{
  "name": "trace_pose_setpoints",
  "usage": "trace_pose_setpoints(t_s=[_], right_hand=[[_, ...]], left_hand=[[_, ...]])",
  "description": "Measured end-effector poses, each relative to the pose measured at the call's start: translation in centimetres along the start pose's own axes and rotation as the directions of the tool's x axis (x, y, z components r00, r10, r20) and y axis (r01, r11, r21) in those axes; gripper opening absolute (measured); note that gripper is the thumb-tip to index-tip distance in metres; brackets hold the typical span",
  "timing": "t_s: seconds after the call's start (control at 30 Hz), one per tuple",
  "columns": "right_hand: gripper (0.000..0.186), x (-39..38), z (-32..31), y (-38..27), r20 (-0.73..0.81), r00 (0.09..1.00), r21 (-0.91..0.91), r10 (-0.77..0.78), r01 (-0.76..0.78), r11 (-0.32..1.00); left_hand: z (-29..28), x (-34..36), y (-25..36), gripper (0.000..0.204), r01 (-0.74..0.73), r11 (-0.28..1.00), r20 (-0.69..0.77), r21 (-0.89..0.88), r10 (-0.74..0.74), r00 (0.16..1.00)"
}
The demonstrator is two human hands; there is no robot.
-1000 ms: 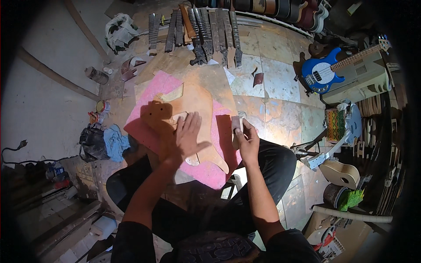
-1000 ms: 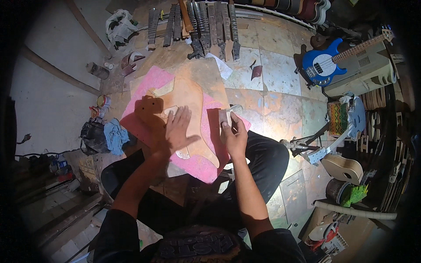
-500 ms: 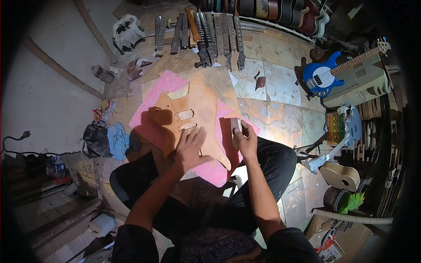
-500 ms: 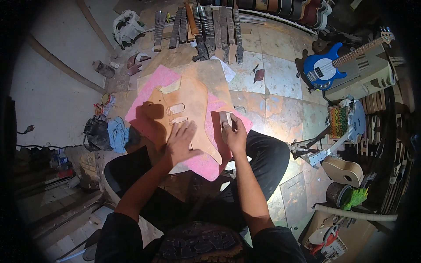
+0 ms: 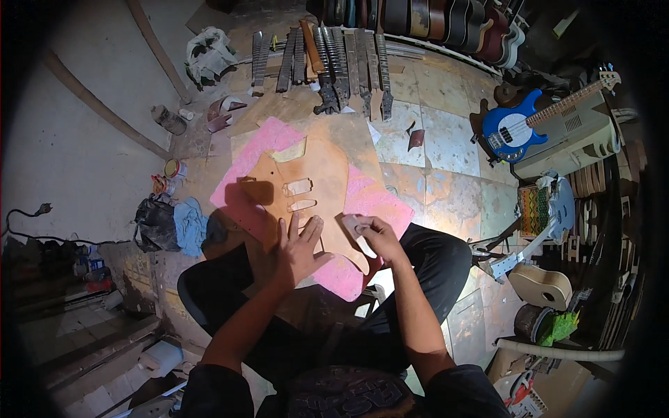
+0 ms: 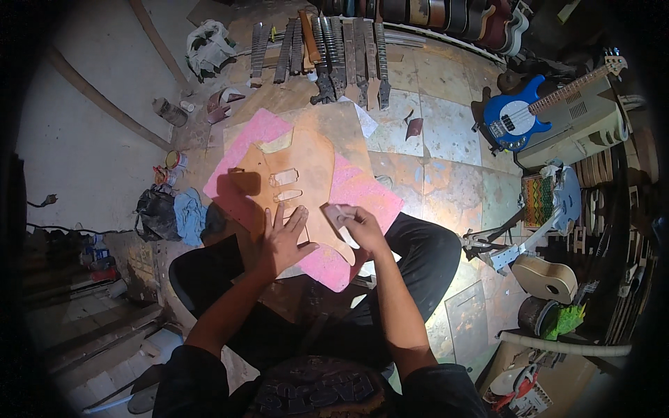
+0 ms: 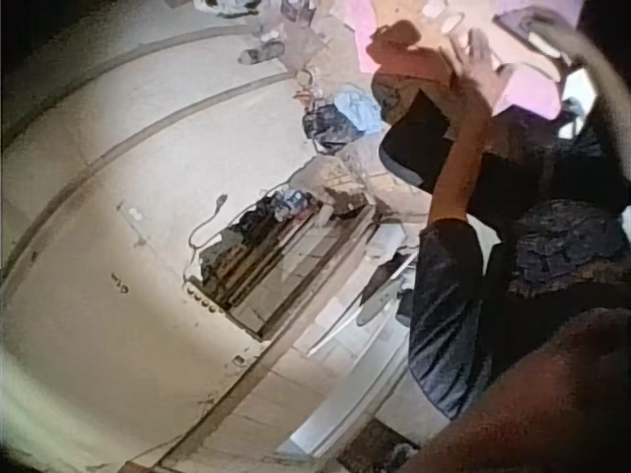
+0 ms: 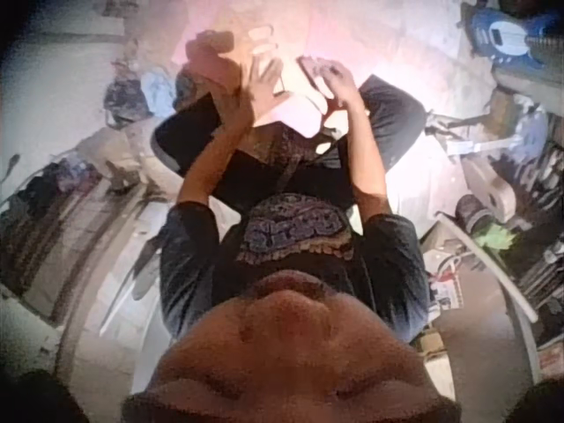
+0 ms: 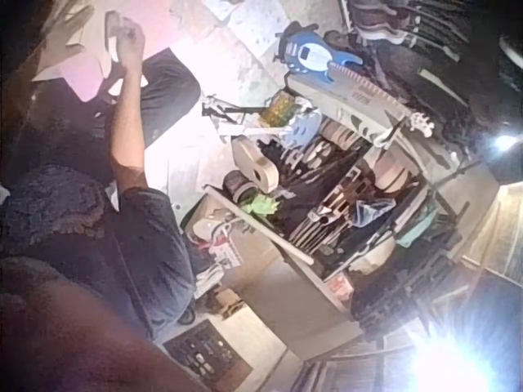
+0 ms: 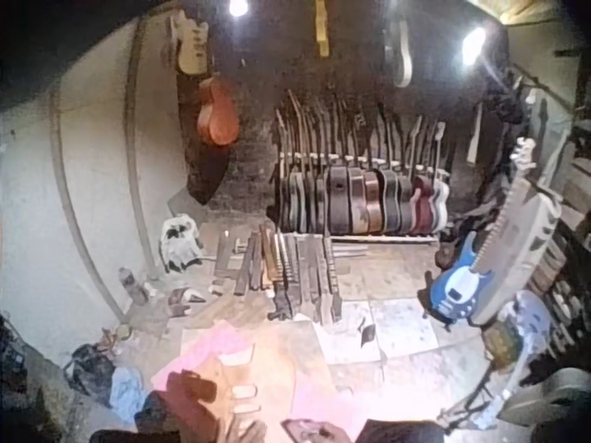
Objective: The person sands the surface of a wooden guitar body by hand using a small piece of sandpaper, moving it back and forth over the wood.
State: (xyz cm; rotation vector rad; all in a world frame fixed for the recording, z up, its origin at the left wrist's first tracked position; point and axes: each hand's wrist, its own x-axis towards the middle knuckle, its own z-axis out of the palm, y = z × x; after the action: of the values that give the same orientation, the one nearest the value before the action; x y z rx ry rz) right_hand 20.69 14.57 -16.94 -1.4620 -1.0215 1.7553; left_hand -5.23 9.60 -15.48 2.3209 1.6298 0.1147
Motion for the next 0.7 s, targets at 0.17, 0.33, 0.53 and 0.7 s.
trace_pose_setpoints(t_s=[0.17,0.33,0.53,0.7], right_hand=[[0.033,-1.3,1.1,1.0,0.153,0.987,-0.062,0.053,-0.044,0.997],[0.034,-2.8,3.4,0.9,0.268,0.963,-0.111,0.005,0.026,0.993],[0.037,-4.2,5.1,1.7,0.466,0.872,-0.184,0.151,-0.071,0.98],[0.043,-2.6,4.9,-0.4,0.283,0.955,-0.174,0.086,-0.037,0.984]], left_hand=[[0.3,0.8,-1.0,0.075,0.052,0.988,0.117,-0.142,-0.035,0.992],[0.5,0.7,-3.7,0.049,-0.01,0.97,0.04,-0.242,0.02,0.999],[-0.9,3.6,-5.6,0.022,0.018,0.886,-0.116,-0.463,-0.081,0.99],[-0.6,7.2,-7.9,0.042,0.187,0.936,-0.384,-0.297,-0.297,0.874]])
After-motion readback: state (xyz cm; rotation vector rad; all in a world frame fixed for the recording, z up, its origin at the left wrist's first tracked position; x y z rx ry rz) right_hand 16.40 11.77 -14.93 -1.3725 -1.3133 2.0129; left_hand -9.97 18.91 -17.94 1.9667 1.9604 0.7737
